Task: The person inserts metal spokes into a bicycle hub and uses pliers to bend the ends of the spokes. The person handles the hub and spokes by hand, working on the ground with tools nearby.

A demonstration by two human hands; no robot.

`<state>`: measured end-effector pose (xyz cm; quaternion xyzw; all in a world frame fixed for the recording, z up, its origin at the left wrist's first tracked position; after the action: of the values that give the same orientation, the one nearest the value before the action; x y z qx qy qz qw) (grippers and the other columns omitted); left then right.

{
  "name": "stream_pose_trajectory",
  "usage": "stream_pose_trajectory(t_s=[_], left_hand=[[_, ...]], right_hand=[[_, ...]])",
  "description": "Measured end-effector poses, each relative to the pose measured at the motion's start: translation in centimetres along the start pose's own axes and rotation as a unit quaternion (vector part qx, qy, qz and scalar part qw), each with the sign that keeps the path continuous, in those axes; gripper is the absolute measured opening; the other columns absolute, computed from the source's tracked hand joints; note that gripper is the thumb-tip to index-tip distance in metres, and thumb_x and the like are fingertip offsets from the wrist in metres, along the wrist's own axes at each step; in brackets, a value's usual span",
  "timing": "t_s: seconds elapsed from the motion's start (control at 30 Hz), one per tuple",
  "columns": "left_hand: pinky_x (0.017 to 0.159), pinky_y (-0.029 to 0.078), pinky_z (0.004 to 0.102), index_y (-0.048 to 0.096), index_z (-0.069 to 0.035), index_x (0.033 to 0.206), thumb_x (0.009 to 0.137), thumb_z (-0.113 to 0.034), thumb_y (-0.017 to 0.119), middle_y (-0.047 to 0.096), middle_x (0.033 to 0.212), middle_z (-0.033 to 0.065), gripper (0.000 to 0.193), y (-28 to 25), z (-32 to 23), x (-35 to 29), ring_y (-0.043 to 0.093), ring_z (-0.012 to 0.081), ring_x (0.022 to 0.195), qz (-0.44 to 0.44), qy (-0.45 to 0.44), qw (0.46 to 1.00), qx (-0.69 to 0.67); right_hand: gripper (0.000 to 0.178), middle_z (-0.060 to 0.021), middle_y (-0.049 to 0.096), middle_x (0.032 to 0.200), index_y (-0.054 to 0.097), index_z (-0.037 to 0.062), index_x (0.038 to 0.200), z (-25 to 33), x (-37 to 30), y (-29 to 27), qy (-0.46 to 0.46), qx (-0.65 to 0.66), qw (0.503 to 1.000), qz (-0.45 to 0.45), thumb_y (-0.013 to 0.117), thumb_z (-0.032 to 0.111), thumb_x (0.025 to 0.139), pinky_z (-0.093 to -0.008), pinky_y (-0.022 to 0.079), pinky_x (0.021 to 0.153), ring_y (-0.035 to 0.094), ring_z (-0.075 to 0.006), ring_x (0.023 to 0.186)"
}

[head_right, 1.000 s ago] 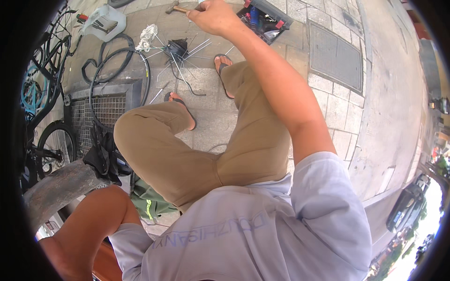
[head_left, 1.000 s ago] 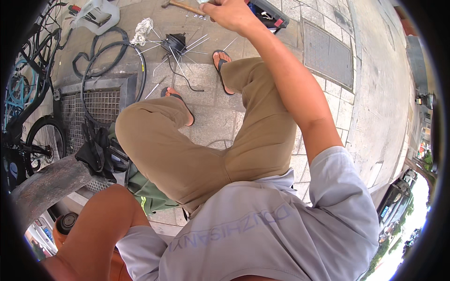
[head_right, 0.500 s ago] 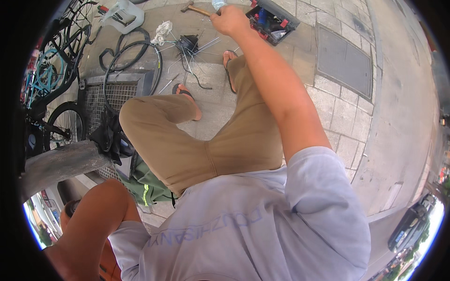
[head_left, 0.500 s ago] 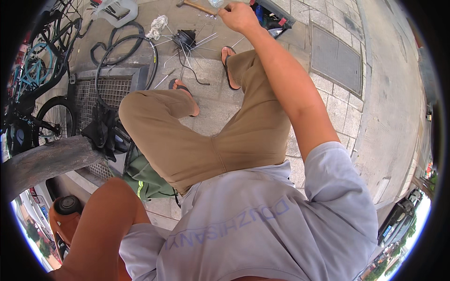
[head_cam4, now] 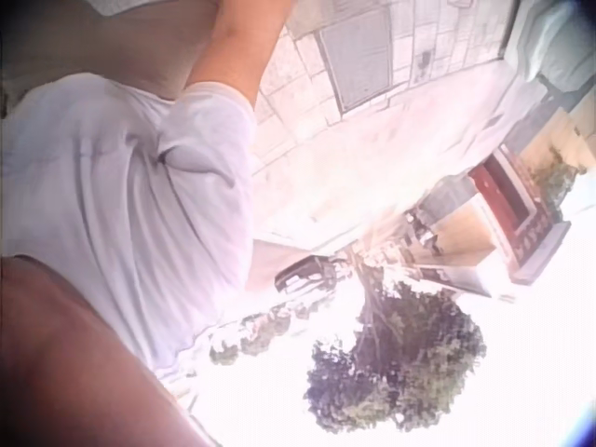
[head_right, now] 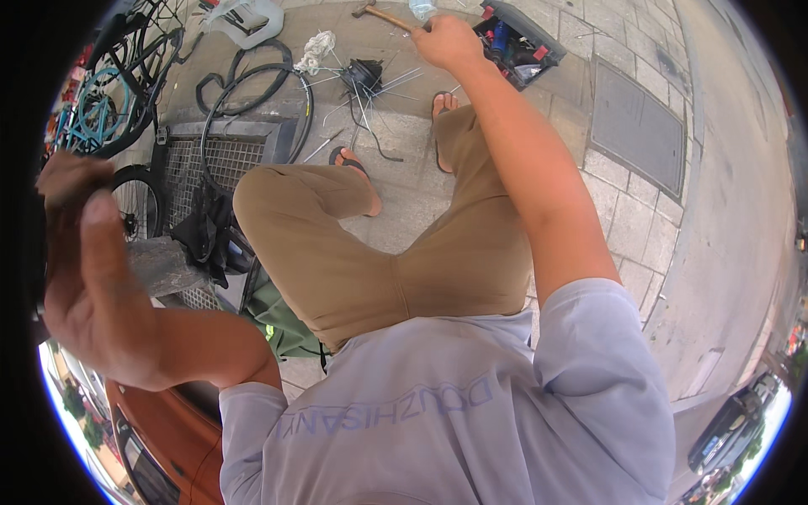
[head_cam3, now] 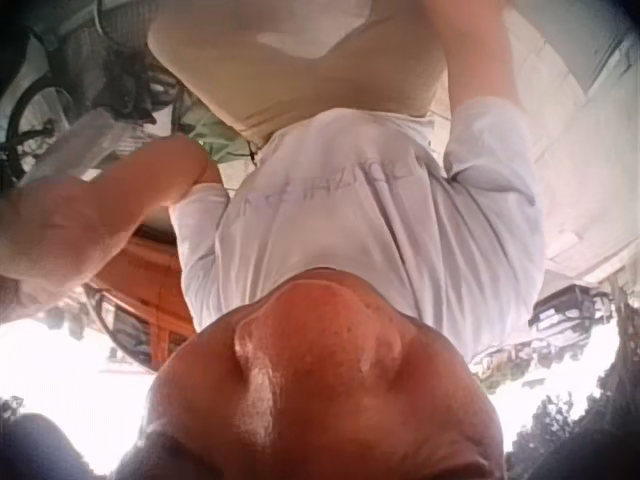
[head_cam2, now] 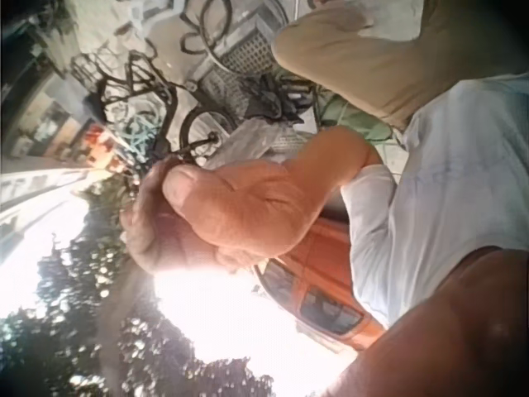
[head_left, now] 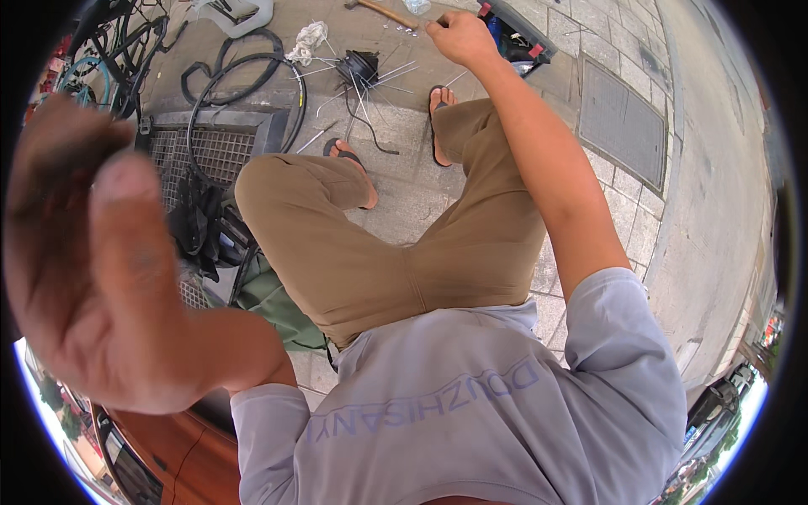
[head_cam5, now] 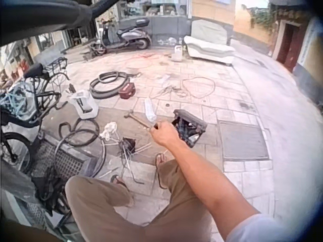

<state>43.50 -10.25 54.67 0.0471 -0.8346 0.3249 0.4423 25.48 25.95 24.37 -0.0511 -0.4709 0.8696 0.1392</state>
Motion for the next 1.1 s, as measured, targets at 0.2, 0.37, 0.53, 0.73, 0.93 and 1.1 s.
stream_pose_trajectory(t_s=[0.2, 0.37, 0.53, 0.73, 0.93, 1.1], left_hand=[[0.090, 0.041, 0.0429, 0.065, -0.008, 0.104, 0.087, -0.027, 0.063, 0.065, 0.104, 0.0058, 0.025, 14.2, -0.8, -7.7, 0.059, 0.0204, 0.098, 0.286, -0.101, 0.866, -0.398], [0.079, 0.042, 0.0383, 0.065, -0.009, 0.097, 0.081, -0.025, 0.066, 0.063, 0.096, 0.0041, 0.023, 14.2, -2.5, -8.7, 0.059, 0.0183, 0.086, 0.310, -0.087, 0.824, -0.467], [0.069, 0.042, 0.0337, 0.065, -0.011, 0.091, 0.074, -0.023, 0.070, 0.062, 0.089, 0.0023, 0.021, 12.3, -2.2, -7.6, 0.059, 0.0161, 0.075, 0.302, -0.058, 0.844, -0.439], [0.056, 0.043, 0.0282, 0.065, -0.013, 0.083, 0.066, -0.021, 0.074, 0.061, 0.079, 0.0003, 0.021, 13.8, 0.8, -4.7, 0.059, 0.0136, 0.060, 0.323, 0.089, 0.902, -0.273], [0.068, 0.052, 0.0345, 0.067, -0.006, 0.093, 0.072, -0.012, 0.072, 0.068, 0.083, 0.0071, 0.022, 23.3, 7.5, -7.7, 0.071, 0.0224, 0.074, 0.591, 0.208, 0.764, -0.155], [0.080, 0.054, 0.0395, 0.068, -0.005, 0.096, 0.075, -0.010, 0.073, 0.072, 0.094, 0.0108, 0.022, 29.5, 14.9, -13.1, 0.073, 0.0267, 0.086, 0.653, 0.163, 0.739, -0.035]], right_hand=[[0.054, -0.0242, 0.072, 0.118, 0.074, 0.0053, 0.121, -2.6, 1.1, 1.0, 0.002, -0.093, 0.994, 0.048, 0.058, 0.048, 0.092, -0.0445, 0.052, 0.101, 0.068, -0.0390, 0.115], [0.039, -0.0295, 0.072, 0.095, 0.075, -0.0013, 0.099, -0.5, -0.5, -0.8, 0.065, -0.056, 0.996, 0.033, 0.062, 0.035, 0.091, -0.0491, 0.056, 0.084, 0.073, -0.0414, 0.092], [0.038, -0.0295, 0.072, 0.096, 0.076, 0.0001, 0.099, -2.7, 0.5, -0.5, 0.028, -0.118, 0.992, 0.046, 0.061, 0.035, 0.091, -0.0489, 0.057, 0.087, 0.073, -0.0422, 0.095], [0.037, -0.0266, 0.073, 0.088, 0.074, -0.0038, 0.091, -5.9, 2.7, 0.2, -0.029, -0.154, 0.987, 0.037, 0.062, 0.031, 0.091, -0.0486, 0.057, 0.078, 0.073, -0.0394, 0.083], [0.046, -0.0212, 0.074, 0.111, 0.077, 0.0045, 0.110, -6.6, 4.4, 2.4, 0.076, -0.173, 0.969, 0.159, 0.065, 0.043, 0.087, -0.0425, 0.054, 0.097, 0.069, -0.0368, 0.110], [0.039, -0.0139, 0.072, 0.071, 0.074, -0.0030, 0.080, -12.2, 10.0, 7.0, 0.171, -0.163, 0.949, 0.207, 0.068, 0.035, 0.086, -0.0371, 0.060, 0.069, 0.073, -0.0259, 0.068]])
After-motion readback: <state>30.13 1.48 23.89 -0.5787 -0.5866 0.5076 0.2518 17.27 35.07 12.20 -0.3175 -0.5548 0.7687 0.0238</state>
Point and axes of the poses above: each hand's wrist, its own x-axis towards the middle knuckle, its own y-axis out of the palm, z = x × y, the point moved 1 cm from there along x, towards the middle knuckle
